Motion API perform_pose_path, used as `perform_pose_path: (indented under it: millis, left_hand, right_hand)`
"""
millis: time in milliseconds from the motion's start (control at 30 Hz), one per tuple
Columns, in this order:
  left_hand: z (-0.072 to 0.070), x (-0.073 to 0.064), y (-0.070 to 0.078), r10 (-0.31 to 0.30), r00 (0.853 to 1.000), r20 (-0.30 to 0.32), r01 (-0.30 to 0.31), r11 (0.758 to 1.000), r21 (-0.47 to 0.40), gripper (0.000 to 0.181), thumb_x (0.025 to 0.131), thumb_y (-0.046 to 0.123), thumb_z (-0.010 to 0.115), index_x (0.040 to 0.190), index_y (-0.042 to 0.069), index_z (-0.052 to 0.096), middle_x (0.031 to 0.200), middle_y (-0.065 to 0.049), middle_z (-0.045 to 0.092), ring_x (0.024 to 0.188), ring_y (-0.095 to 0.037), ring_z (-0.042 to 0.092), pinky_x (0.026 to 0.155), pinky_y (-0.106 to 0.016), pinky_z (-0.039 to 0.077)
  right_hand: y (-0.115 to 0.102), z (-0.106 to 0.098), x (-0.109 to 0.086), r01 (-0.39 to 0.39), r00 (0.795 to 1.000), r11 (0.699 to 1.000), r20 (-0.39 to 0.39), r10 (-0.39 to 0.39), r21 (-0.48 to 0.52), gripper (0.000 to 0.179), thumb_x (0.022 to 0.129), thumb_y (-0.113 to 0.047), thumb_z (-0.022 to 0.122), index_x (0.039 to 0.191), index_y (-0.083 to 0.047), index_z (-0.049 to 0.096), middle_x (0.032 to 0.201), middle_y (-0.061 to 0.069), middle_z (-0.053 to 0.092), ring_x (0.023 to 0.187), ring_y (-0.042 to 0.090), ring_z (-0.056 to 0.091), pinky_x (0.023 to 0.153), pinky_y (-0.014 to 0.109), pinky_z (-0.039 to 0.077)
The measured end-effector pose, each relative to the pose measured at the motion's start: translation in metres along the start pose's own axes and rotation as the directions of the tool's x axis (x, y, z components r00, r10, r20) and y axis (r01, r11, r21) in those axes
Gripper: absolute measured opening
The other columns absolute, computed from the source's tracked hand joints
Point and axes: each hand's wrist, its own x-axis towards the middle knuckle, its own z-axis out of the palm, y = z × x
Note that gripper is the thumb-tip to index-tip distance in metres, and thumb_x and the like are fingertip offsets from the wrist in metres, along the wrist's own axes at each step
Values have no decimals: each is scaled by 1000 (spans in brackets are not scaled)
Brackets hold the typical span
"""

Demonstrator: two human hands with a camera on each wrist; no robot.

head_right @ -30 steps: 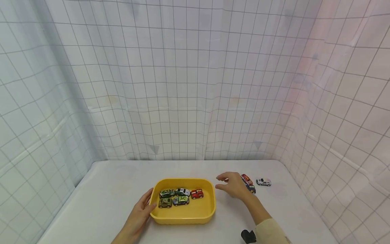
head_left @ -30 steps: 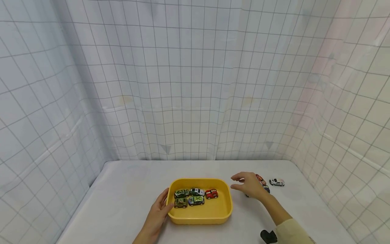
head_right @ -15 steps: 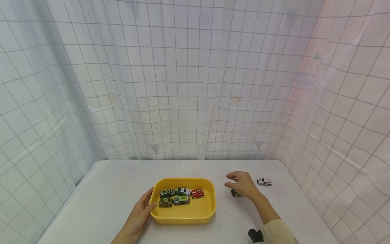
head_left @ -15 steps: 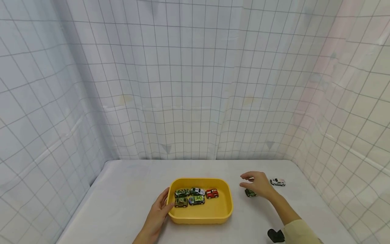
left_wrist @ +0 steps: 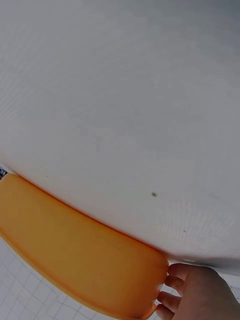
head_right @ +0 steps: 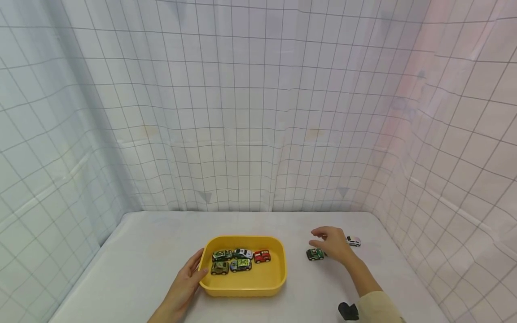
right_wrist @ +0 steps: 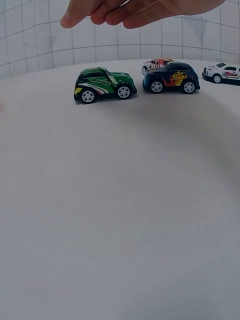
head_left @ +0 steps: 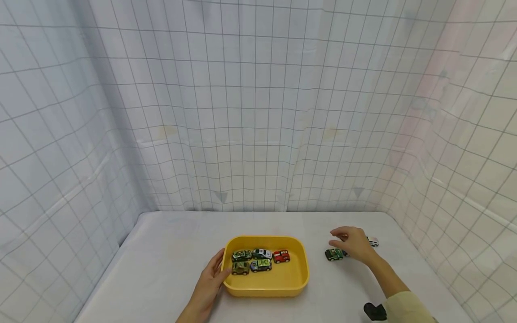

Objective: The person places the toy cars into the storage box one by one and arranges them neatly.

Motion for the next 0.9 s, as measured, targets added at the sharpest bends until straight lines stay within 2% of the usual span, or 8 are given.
perform_pose_path:
  millis: [267, 500, 700, 900]
  left_hand:
    - [-2, 1, -1, 11, 1000, 10, -11, 1000, -1, 71, 104, 7, 62, 164, 3, 24, 167, -27, 19, 151, -44, 23, 115, -48, 39]
    - [-2, 1, 0, 21, 1000, 19, -22, 1000, 8, 70, 105, 7, 61, 164, 3, 23, 167, -27, 18, 151, -45, 22, 115, -48, 39]
    - [-2, 1, 0, 18, 1000, 20, -18, 1000, 12, 70, 105, 7, 60, 164, 3, 22, 167, -27, 18, 151, -45, 22, 115, -47, 40]
    - [-3, 1, -1, 18, 1000, 19, -19, 1000, 14, 70, 105, 7, 60, 164, 3, 22, 167, -27, 18, 151, -45, 22, 115, -49, 39]
  right_hand:
    - [12, -6, -4, 15, 1000, 1000, -15, -15, 16, 31, 87, -17, 85, 108, 4, 77, 104, 13, 75, 96, 29, 71, 85, 44, 62]
    - [18, -17, -7, -45, 999, 999, -22, 45, 16, 30, 87, -16, 84, 111, 1, 78, 102, 12, 75, 99, 33, 72, 84, 43, 62]
    - [29, -25, -9, -52, 998, 998, -27, 51, -27, 27, 88, -16, 84, 109, 1, 78, 106, 11, 75, 101, 34, 70, 88, 47, 61]
    - [39, -29, -14, -92, 995, 994, -36, 90, -56, 29, 90, -19, 83, 111, 0, 77, 108, 12, 74, 100, 33, 68, 84, 48, 60]
